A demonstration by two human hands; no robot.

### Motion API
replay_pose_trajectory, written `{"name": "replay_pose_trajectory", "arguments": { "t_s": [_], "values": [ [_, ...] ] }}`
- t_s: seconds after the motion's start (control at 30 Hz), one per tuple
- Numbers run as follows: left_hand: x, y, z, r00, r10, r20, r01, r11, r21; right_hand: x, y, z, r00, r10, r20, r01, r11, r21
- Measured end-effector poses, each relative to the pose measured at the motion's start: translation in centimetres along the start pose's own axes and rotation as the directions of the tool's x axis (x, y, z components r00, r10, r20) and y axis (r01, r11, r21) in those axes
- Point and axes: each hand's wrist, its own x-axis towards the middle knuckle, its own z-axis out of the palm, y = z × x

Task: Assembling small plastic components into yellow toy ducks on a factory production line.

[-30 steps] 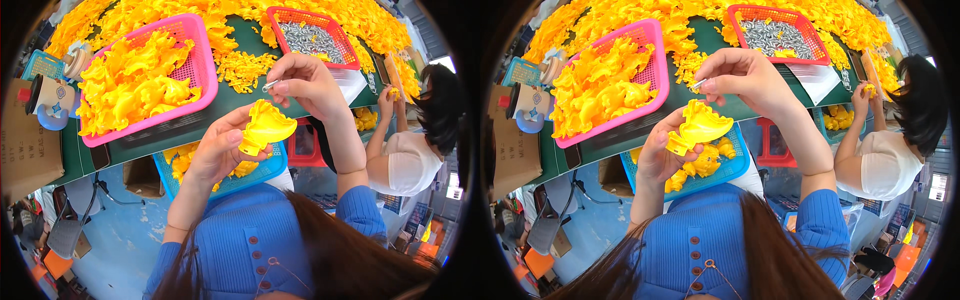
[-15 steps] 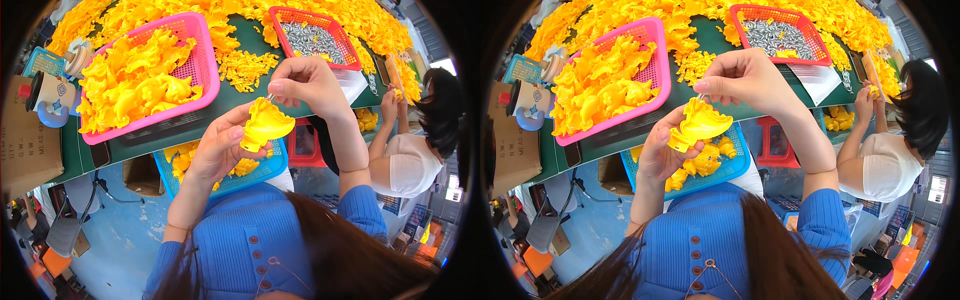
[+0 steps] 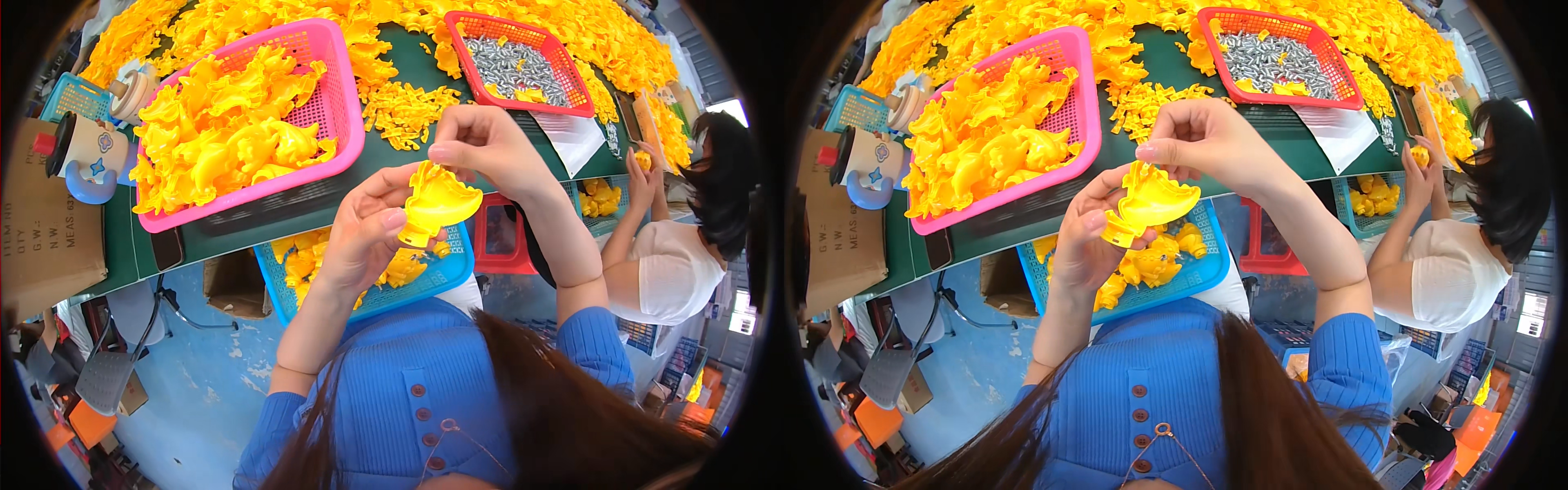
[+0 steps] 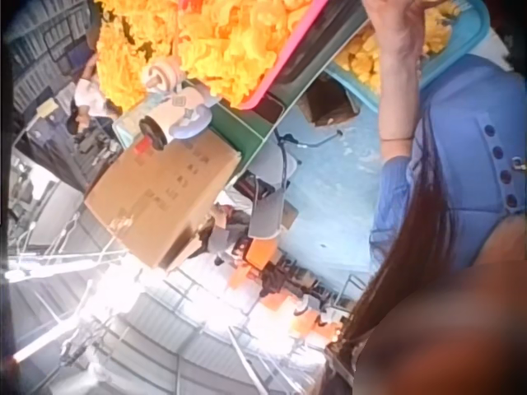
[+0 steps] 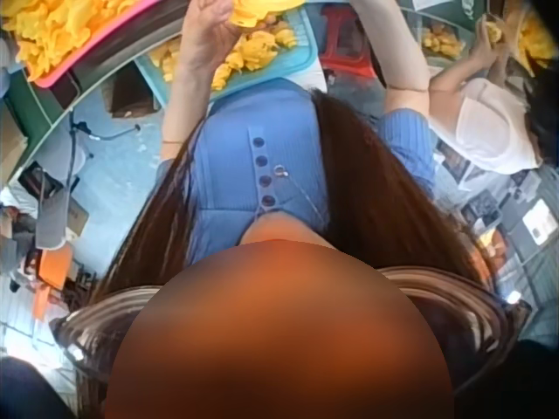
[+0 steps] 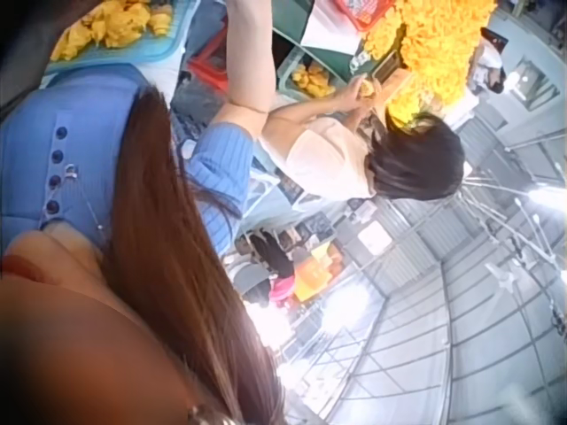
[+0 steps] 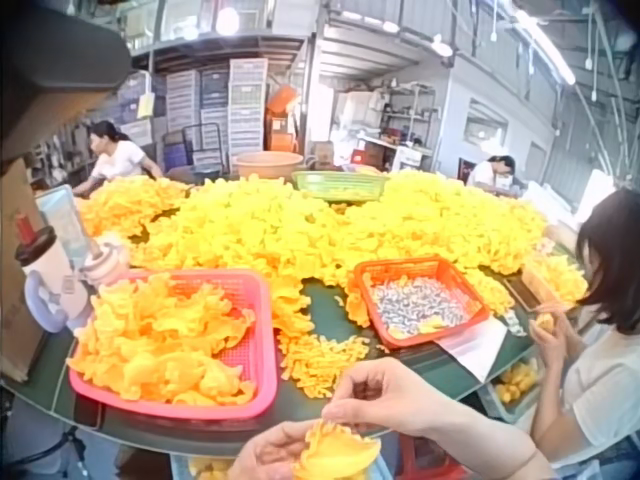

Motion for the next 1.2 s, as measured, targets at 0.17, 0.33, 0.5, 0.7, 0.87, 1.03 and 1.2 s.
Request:
{"name": "replay_pose_trajectory", "arguments": {
  "t_s": [0.17, 0.33, 0.5, 0.7, 0.87, 1.03, 1.2],
  "values": [
    [-0.3, 0.1, 0.3, 0.996, -0.010, -0.090, 0.021, 0.993, 0.120, -0.4, 1.5, 0.3, 0.998, -0.044, 0.052, 0.037, 0.991, 0.126],
    [0.0, -0.1, -0.8, 0.995, -0.030, -0.096, 0.045, 0.987, 0.152, 0.2, 3.5, 0.3, 1.000, -0.015, 0.003, 0.014, 0.980, 0.196],
    [0.4, -1.5, -3.2, 0.996, -0.062, -0.068, 0.043, 0.966, -0.256, 0.3, 4.6, 0.7, 0.984, -0.027, -0.177, 0.045, 0.994, 0.096],
    [0.4, -2.5, -3.2, 0.966, 0.135, -0.219, -0.095, 0.979, 0.182, 0.2, 5.3, 1.5, 0.968, -0.029, -0.249, 0.074, 0.982, 0.173],
    [0.3, -2.8, -4.3, 0.976, 0.143, -0.166, -0.097, 0.960, 0.261, 0.3, 5.8, 1.2, 0.989, 0.127, -0.071, -0.084, 0.895, 0.437],
    [0.1, -3.1, -5.0, 0.974, 0.100, -0.205, -0.060, 0.980, 0.192, 1.9, 4.8, -1.7, 0.982, 0.084, -0.170, -0.069, 0.993, 0.096],
    [-0.5, -2.9, -4.8, 0.967, 0.091, -0.237, -0.039, 0.976, 0.214, 5.5, 4.6, -14.1, 0.775, -0.488, -0.402, -0.045, 0.591, -0.806]
  ]
}}
